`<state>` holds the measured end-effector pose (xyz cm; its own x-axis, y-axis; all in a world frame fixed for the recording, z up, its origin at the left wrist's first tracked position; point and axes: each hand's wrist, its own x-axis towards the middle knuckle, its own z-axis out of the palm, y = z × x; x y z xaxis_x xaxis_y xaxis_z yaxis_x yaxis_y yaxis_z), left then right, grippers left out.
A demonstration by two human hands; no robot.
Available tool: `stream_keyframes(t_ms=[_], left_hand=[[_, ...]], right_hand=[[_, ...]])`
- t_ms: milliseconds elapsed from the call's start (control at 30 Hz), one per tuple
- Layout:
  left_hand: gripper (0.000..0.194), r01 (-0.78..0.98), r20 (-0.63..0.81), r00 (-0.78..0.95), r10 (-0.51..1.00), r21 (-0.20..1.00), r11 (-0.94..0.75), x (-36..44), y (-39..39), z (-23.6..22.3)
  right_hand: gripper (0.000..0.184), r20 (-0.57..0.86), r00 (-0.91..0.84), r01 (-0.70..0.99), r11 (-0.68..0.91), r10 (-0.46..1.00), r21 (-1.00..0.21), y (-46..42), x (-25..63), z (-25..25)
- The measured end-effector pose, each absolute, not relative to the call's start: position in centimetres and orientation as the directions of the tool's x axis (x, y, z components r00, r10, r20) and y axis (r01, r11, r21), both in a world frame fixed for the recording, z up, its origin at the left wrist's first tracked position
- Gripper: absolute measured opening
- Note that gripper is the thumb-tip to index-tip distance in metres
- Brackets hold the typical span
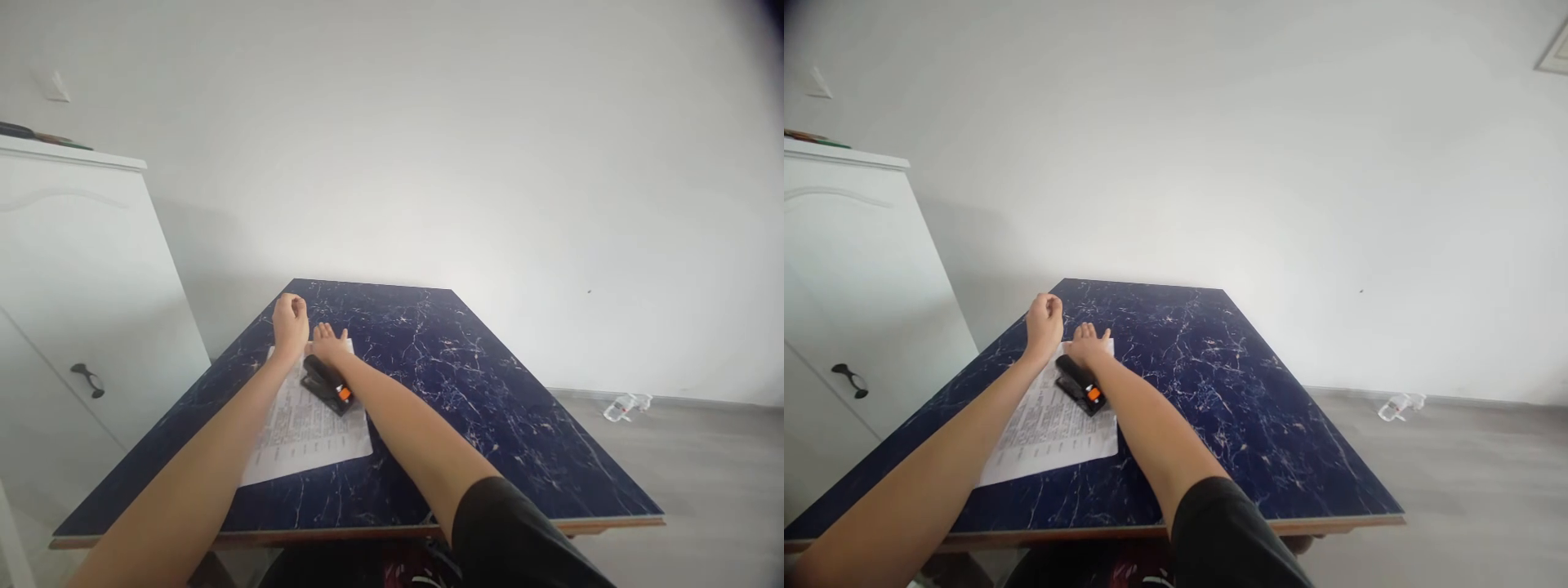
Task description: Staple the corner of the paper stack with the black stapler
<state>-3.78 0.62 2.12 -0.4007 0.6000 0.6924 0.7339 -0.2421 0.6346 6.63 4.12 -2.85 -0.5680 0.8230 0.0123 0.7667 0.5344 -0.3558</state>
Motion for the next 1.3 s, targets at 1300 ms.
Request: stream_keyframes(t_ms=[1300], left_hand=[[0.040, 0.544, 0.108, 0.726, 0.679, 0.513, -0.664, -0.6, -1.8, 0.6]], right_hand=[[0.028, 0.120, -0.580, 0.585, 0.514, 0.806, -0.627, -3.6, 26.6, 3.3]])
